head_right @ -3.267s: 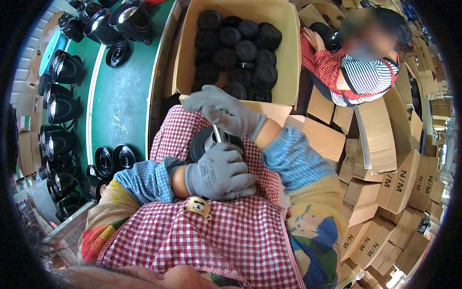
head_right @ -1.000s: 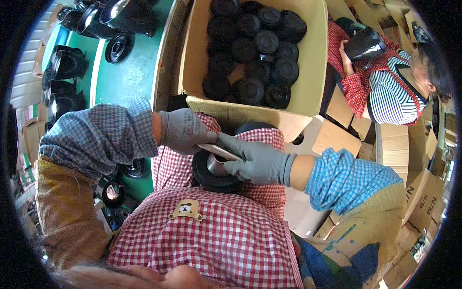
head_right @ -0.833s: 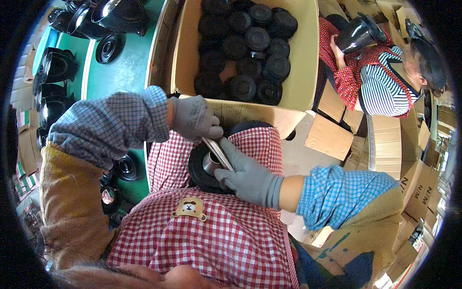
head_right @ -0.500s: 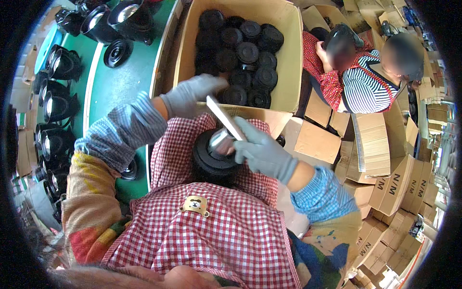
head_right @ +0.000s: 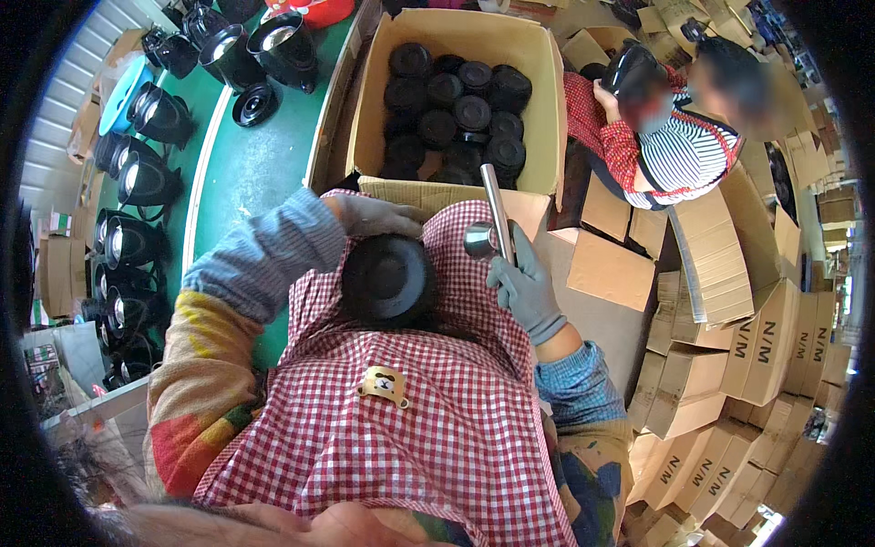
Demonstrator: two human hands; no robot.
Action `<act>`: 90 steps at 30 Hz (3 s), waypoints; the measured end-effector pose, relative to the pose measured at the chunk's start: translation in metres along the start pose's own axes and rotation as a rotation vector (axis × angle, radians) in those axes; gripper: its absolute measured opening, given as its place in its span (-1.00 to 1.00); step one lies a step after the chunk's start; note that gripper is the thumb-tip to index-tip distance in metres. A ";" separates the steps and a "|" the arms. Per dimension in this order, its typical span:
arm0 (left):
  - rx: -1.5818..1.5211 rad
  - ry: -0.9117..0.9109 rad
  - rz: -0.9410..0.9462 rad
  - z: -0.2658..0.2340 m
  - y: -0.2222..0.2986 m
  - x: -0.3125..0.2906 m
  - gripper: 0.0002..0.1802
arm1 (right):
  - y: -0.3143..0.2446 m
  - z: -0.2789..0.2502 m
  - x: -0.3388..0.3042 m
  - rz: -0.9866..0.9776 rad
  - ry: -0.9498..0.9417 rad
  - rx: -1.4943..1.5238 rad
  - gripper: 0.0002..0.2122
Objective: The person assembles black kitchenware by inserting a metal rod into a black base and attaching a lid. The person repeats this process for multiple units, placing the finished items on a green table.
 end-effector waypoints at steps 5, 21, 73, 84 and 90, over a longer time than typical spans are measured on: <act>0.108 0.153 0.196 -0.007 -0.036 -0.037 -0.11 | 0.005 0.005 0.009 -0.039 -0.008 0.091 -0.35; -1.095 0.732 0.175 -0.020 -0.167 -0.244 -0.73 | -0.060 0.130 0.132 -0.462 -0.221 -0.887 -0.31; 0.812 2.137 -0.653 -0.447 -0.207 -0.388 -0.54 | -0.003 0.359 0.335 -1.062 -0.285 -1.170 -0.40; 1.240 1.827 0.578 -0.128 -0.003 -0.363 -0.67 | -0.085 0.128 0.174 -0.722 -0.138 -0.449 -0.66; 1.146 1.563 0.827 0.026 0.024 -0.252 -0.75 | -0.121 0.119 0.101 -0.716 -0.295 -0.245 -0.62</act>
Point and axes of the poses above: each hand's wrist, its own x-axis towards the middle knuckle, its own z-axis out of the palm, y = z × x, the point moved 5 cm from there along x, towards the middle knuckle, and after that the axes turned 3 degrees about y, right-handed, at the moved point
